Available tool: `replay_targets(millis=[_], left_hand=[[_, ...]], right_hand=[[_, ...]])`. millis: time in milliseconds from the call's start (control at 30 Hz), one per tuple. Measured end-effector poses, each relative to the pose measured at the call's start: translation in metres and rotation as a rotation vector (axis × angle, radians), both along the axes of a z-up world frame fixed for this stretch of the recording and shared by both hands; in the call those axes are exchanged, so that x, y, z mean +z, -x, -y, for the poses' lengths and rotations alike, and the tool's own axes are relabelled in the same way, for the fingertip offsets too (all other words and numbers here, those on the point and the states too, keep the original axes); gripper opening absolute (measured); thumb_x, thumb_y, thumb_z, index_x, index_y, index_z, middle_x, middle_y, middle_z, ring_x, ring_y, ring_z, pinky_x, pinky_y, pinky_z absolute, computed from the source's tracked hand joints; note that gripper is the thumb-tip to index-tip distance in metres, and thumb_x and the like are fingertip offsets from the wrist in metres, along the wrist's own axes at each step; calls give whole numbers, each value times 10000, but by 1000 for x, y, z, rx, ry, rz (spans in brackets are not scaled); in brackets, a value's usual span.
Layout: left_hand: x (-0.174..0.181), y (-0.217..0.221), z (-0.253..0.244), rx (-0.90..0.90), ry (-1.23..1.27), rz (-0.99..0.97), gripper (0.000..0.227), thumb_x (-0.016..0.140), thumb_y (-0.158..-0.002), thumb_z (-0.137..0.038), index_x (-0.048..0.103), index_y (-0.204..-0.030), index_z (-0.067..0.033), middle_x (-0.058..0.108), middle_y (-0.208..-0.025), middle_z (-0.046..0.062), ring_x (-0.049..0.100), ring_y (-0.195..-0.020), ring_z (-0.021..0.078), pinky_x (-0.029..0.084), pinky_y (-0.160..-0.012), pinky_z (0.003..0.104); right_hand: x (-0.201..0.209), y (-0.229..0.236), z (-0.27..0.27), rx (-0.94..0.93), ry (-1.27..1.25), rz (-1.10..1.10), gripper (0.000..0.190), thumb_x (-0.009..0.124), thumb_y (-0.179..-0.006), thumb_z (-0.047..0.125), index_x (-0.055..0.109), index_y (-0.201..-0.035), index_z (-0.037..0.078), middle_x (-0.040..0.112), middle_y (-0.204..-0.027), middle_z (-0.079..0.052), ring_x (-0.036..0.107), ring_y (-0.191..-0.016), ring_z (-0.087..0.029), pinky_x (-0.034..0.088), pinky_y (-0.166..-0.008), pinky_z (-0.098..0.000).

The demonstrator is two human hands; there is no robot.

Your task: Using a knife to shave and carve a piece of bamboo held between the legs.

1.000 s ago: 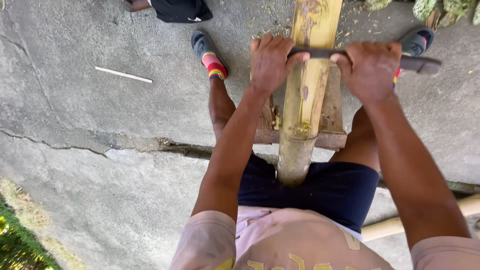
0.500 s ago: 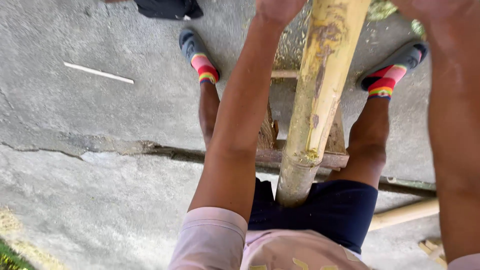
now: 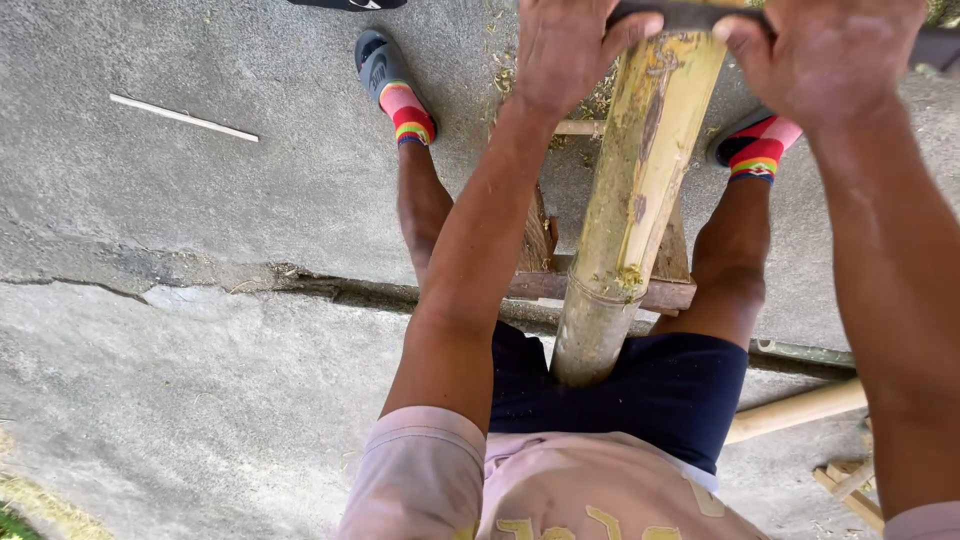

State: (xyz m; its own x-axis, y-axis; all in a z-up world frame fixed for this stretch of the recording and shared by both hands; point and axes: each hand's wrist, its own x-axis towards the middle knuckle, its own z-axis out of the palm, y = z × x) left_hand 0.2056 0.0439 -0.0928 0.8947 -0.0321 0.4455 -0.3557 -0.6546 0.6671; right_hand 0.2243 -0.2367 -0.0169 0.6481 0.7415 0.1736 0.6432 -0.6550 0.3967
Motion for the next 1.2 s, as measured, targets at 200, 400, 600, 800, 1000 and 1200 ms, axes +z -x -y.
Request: replay_targets(millis=[200, 400, 600, 800, 1000, 1200], left_hand=[[11, 62, 0, 16, -193, -118, 662, 456, -937, -739, 698, -908, -124, 604, -734, 8, 510, -753, 210, 329, -756, 405], [25, 138, 2, -51, -173, -267, 630, 444, -918, -738, 648, -796, -155, 584, -725, 11, 468, -714, 201, 332, -735, 404], [70, 218, 3, -77, -199, -307, 554, 502, -929, -679, 615, -773, -160, 568, -739, 23, 492, -748, 217, 335, -769, 413], [74, 257, 13, -54, -201, -354, 547, 512, -972, -645, 651, -862, -128, 595, -816, 35, 521, -826, 233, 338, -806, 415], [79, 180, 11, -46, -220, -283, 493, 567, -954, -601, 670, -907, -122, 616, -845, 25, 523, -865, 239, 350, -820, 420], [88, 215, 20, -113, -339, -364, 509, 593, -903, -632, 658, -832, -132, 583, -775, 27, 502, -796, 229, 342, -770, 413]], right_hand=[[-28, 65, 21, -173, -47, -358, 551, 421, -1065, 631, 524, -701, 231, 394, -516, 91, 347, -424, -99, 338, -576, -331], [4, 141, 4, -261, -7, -424, 660, 420, -1162, 678, 531, -693, 227, 423, -518, 96, 370, -405, -80, 307, -534, -305], [28, 228, -6, -315, -178, -530, 616, 541, -1125, 636, 554, -698, 192, 479, -556, 21, 440, -472, -147, 369, -484, -342], [23, 254, 2, -302, -346, -657, 576, 659, -1035, 539, 549, -642, 133, 527, -547, -36, 507, -450, -208, 415, -490, -396], [22, 194, -1, -269, -367, -513, 605, 656, -1099, 583, 587, -698, 134, 565, -601, -27, 506, -497, -208, 386, -486, -377], [15, 232, 11, -347, -396, -632, 595, 618, -1074, 568, 554, -677, 130, 501, -562, -41, 499, -461, -207, 404, -489, -376]])
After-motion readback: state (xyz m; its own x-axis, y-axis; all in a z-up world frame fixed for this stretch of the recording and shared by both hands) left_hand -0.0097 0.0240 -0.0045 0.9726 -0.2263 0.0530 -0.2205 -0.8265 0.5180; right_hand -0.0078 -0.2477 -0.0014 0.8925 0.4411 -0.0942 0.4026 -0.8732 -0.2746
